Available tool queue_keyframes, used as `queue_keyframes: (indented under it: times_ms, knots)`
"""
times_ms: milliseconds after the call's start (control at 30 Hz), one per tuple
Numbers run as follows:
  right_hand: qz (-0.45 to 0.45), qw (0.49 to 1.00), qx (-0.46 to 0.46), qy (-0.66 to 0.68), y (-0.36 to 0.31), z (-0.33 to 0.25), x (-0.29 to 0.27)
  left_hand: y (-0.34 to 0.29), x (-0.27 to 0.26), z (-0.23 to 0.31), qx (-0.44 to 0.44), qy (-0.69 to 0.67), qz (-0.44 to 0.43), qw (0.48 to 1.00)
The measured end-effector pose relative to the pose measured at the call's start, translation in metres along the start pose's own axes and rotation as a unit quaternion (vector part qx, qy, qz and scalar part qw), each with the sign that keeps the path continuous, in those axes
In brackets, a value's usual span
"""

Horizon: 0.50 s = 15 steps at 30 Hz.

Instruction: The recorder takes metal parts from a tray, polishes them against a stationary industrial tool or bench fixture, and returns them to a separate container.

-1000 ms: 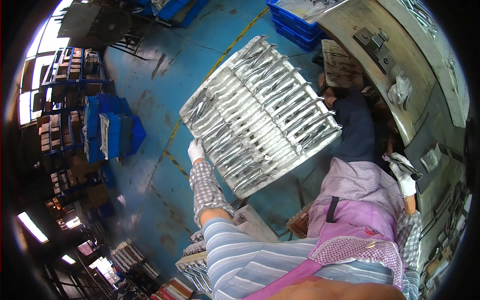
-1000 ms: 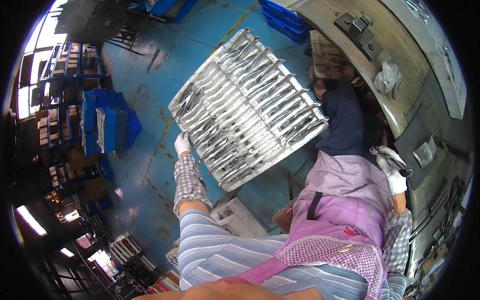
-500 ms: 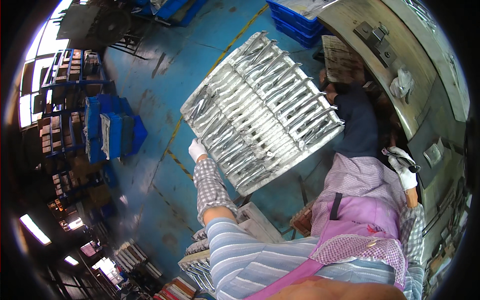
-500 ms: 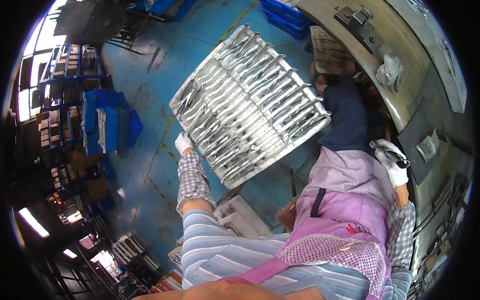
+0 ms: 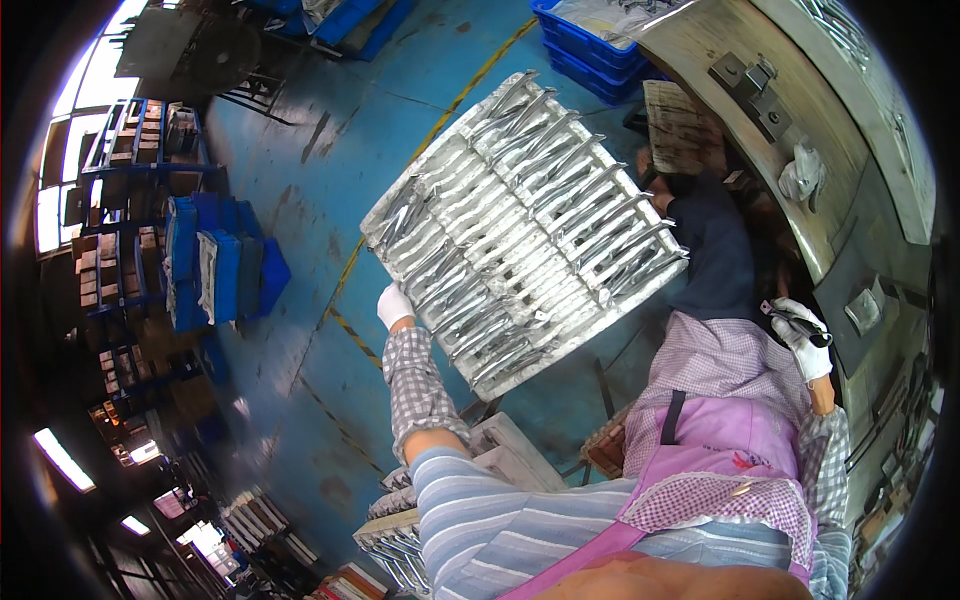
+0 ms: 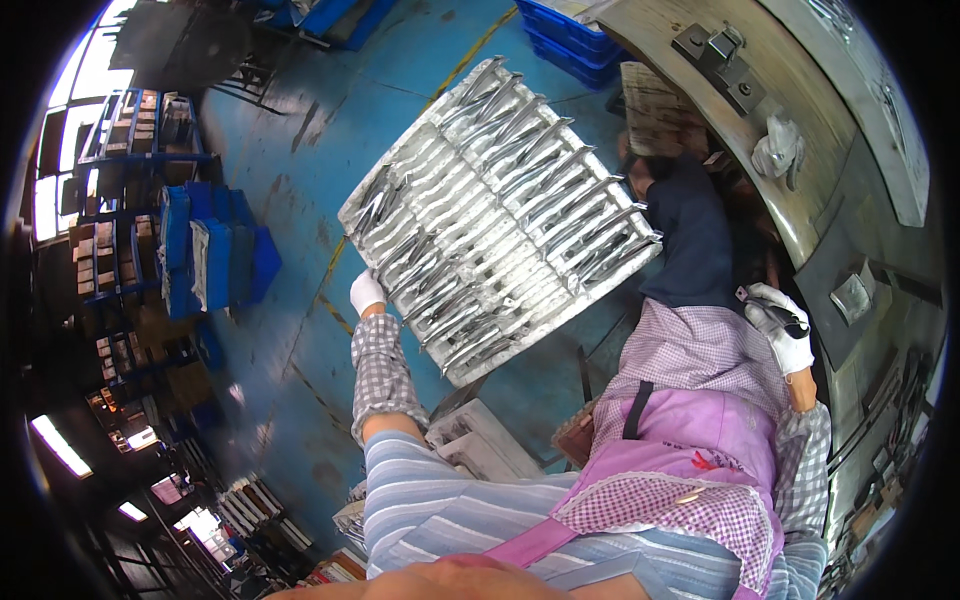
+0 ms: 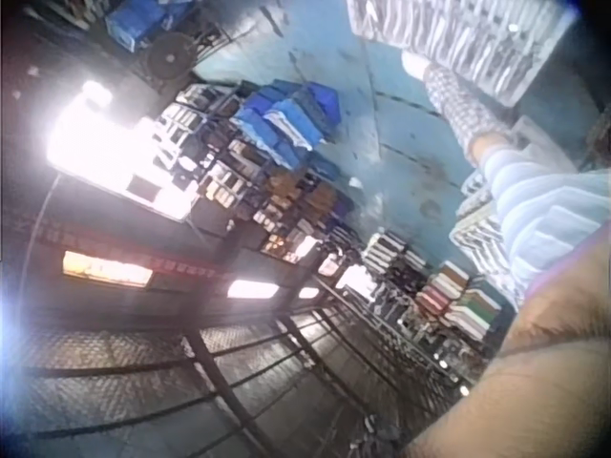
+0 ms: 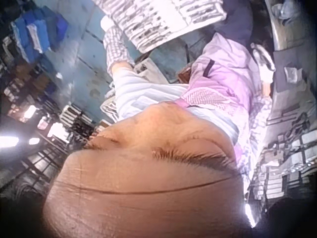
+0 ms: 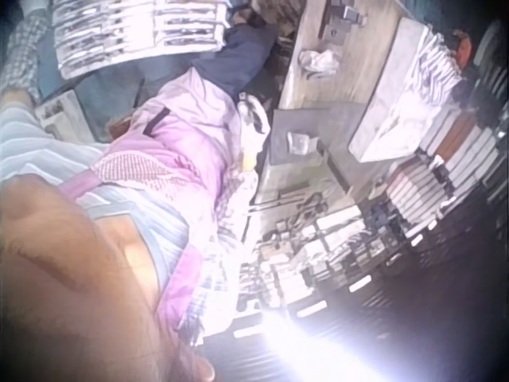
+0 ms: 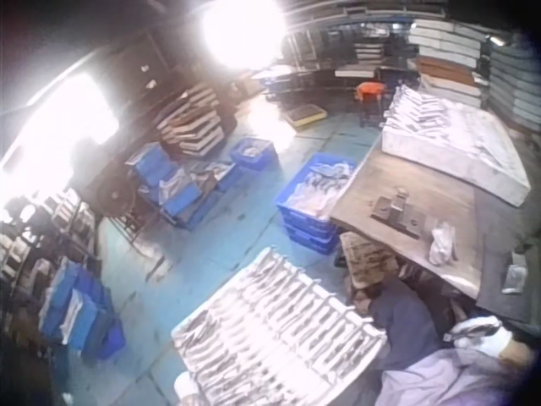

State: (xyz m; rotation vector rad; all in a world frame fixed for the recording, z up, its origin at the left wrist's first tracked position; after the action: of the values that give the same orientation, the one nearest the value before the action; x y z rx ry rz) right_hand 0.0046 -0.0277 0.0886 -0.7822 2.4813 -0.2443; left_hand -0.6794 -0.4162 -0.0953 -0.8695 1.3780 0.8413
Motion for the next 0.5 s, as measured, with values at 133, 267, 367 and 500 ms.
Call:
queue_keyframes:
  times_ms: [133, 267, 367, 500]
  knots:
    - [0.012, 0.999, 0.019, 0.031, -0.005, 0.011, 0.003, 0.018, -0.017, 0.075, 0.178, 0.075, -0.03, 0.981]
    - [-0.03, 0.996, -0.08, -0.027, 0.003, 0.004, 0.005, 0.023, 0.032, 0.077, 0.188, 0.092, -0.051, 0.977]
    - [-0.019, 0.997, -0.063, -0.036, -0.002, 0.006, -0.007, 0.029, 0.05, 0.082, 0.249, 0.071, -0.02, 0.966]
    - [0.01, 0.999, -0.001, 0.034, -0.009, 0.015, -0.003, 0.039, 0.072, 0.091, 0.206, 0.097, 0.029, 0.973]
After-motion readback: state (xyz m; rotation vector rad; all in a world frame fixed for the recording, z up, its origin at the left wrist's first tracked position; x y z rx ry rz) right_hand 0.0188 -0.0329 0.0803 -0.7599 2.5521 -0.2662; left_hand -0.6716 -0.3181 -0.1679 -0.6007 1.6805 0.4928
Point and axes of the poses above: each hand's wrist, its own y-axis towards the middle knuckle, its own x-axis out of the palm, z = x × y, the point moved 3 cm from there along y, towards the middle knuckle, and after that the axes turned 2 degrees about y, right-handed, at the moved point
